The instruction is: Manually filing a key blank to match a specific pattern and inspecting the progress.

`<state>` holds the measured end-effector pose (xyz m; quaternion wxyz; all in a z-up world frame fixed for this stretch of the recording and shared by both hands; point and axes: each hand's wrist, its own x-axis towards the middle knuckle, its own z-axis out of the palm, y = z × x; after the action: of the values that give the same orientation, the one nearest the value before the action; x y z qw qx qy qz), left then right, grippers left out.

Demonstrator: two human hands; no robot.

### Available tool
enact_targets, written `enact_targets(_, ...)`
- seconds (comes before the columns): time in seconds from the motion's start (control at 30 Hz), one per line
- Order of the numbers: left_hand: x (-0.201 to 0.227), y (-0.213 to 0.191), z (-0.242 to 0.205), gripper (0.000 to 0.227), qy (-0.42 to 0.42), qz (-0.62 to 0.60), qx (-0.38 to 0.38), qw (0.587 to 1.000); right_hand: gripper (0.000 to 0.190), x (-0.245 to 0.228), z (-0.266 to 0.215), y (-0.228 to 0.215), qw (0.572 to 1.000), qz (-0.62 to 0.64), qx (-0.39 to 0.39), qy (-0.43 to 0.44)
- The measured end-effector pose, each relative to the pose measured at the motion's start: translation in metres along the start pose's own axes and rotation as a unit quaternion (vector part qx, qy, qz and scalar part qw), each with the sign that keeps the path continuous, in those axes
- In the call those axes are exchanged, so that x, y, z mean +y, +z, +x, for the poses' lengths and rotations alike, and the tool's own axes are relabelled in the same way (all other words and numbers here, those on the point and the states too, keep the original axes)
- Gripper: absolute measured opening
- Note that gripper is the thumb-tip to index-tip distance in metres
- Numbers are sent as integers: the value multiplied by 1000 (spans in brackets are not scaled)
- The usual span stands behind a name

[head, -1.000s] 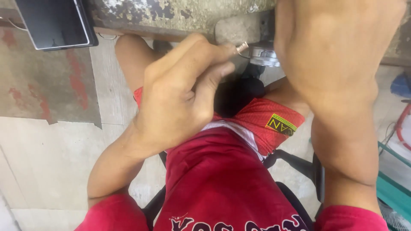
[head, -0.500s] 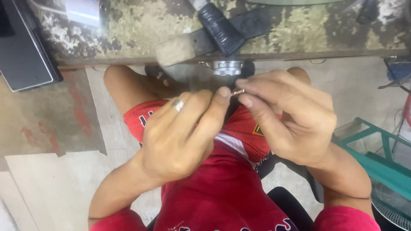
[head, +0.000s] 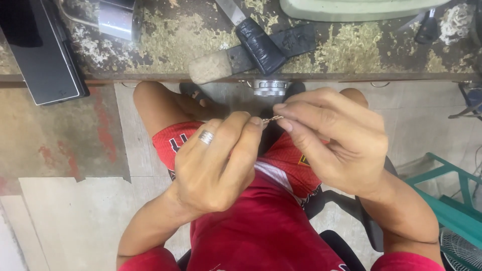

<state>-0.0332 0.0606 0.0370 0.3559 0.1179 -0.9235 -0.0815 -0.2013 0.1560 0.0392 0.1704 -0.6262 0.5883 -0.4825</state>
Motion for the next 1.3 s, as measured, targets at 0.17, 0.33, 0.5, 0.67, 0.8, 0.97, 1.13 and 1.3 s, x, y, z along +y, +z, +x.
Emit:
enact_targets(0.17, -2, -1, -5, 17, 7, -3, 16, 1000, 10, 2, -2, 3, 1000, 0, 2, 1)
enact_targets(0.33, -2, 2, -9, 11, 9, 2, 35, 999, 10, 3, -2, 5, 1000, -6, -5, 1)
enact_targets(0.5, 0, 5, -15, 8, 6, -1, 36, 999, 12, 5, -3, 5, 1000, -7, -11, -1)
enact_targets(0.67, 6, 4, -19, 13, -146, -190, -7, 971, 12, 5, -2, 8, 1000, 9, -10, -3)
enact_targets(0.8, 8, 1, -11, 7, -235, -288, 13, 928, 15, 4, -4, 8, 1000, 14, -17, 9)
enact_targets(0.97, 7, 1, -9, 7, -346, -342, -5, 874, 17, 5, -5, 9, 1000, 15, -20, 19)
enact_targets(1.13, 6, 1, -11, 8, -368, -341, -17, 865, 17, 5, -6, 9, 999, 10, -27, 27)
enact_targets(1.3, 4, 0, -10, 8, -354, -376, -19, 856, 17, 9, -4, 9, 999, 10, -30, 24)
